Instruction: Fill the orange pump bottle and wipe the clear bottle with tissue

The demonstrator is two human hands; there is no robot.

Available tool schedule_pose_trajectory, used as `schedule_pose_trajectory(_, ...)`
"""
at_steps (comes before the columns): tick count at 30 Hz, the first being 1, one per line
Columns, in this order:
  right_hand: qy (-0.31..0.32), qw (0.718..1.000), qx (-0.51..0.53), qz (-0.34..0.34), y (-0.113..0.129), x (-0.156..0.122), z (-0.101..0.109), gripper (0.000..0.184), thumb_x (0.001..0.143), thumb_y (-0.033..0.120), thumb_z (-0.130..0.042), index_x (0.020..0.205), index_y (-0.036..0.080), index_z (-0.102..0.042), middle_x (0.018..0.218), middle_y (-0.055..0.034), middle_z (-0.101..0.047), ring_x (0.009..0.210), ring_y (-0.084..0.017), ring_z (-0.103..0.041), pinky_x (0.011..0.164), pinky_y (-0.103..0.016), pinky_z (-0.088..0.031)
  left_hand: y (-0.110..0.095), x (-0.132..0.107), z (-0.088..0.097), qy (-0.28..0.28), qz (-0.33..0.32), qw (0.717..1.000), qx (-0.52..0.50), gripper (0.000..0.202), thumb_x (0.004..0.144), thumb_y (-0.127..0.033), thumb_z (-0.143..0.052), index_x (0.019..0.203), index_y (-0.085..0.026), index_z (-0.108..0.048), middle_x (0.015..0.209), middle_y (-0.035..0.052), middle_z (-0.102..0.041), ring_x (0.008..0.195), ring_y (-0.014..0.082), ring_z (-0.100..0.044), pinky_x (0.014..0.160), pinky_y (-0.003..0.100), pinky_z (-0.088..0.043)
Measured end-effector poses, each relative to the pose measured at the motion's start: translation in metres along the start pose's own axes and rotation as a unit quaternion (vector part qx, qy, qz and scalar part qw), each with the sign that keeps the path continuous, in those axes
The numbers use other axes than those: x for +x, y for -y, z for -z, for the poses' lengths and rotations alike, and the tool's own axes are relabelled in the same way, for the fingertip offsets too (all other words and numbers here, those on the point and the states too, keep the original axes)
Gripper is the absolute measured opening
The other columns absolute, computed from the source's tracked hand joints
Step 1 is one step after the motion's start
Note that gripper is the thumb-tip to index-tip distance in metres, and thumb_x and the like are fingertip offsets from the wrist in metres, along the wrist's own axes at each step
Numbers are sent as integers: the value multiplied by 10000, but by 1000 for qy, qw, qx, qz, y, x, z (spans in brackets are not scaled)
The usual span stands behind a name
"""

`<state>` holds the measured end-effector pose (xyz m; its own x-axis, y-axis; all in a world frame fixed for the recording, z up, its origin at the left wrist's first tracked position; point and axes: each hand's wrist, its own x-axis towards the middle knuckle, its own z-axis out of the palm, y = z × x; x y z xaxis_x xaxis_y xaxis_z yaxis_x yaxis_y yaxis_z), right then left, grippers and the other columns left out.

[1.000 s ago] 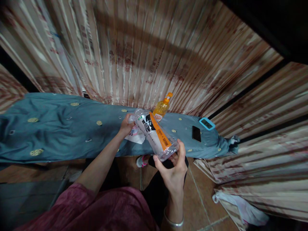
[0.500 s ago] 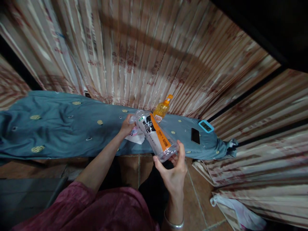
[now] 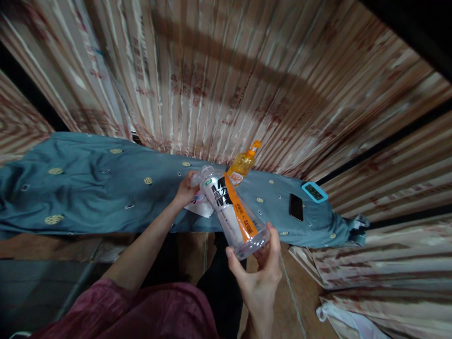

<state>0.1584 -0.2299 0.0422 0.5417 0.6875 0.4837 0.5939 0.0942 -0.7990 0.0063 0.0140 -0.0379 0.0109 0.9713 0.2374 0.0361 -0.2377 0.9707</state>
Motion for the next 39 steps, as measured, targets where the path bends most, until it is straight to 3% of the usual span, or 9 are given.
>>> schedule_pose_trajectory(8,-16,996,-71,45,-5,-2,4,964,714,512,-878,1529,187,-477,1408,-220,-611,906,-253,-762,719,-346,-660,8,-1,-2,1,16,1000,-26,441,671,-473,-793,978,-210,-617,890,31,-699,847,234,-653,791,333,-508)
schedule_pose_trajectory(11,-4,994,-81,70,-9,-2,6,968,735,466,-878,1556,190,-446,1362,-207,-638,906,-251,-764,719,-348,-666,9,-1,0,1,21,1000,-18,460,666,-443,-791,1022,-205,-620,906,38,-706,855,246,-665,799,344,-512)
schedule_pose_trajectory(14,9,991,-90,95,-13,-3,8,980,740,428,-883,1578,216,-421,1446,-207,-580,915,-246,-758,683,-334,-665,8,-1,1,2,27,1000,-3,466,671,-437,-793,1038,-202,-627,915,43,-718,856,250,-675,789,344,-520)
schedule_pose_trajectory(21,0,991,-98,91,-20,-6,9,1015,723,446,-891,1588,219,-410,1484,-194,-567,1106,-322,-709,765,-389,-640,6,-3,1,-3,18,1000,9,434,698,-431,-794,1037,-204,-646,927,44,-737,881,257,-693,806,351,-540)
schedule_pose_trajectory(29,-8,986,-111,126,-15,-4,7,996,743,424,-878,1601,256,-399,1437,-165,-582,950,-262,-706,664,-340,-607,2,-4,1,-4,30,999,17,438,703,-394,-801,1064,-199,-648,971,59,-750,897,268,-698,806,357,-542)
schedule_pose_trajectory(39,-4,988,-100,117,-12,-2,7,998,743,422,-877,1599,242,-397,1463,-173,-564,994,-270,-702,648,-314,-601,6,-3,-1,-15,19,1000,17,433,693,-423,-813,1025,-198,-649,952,51,-744,903,263,-695,828,360,-541)
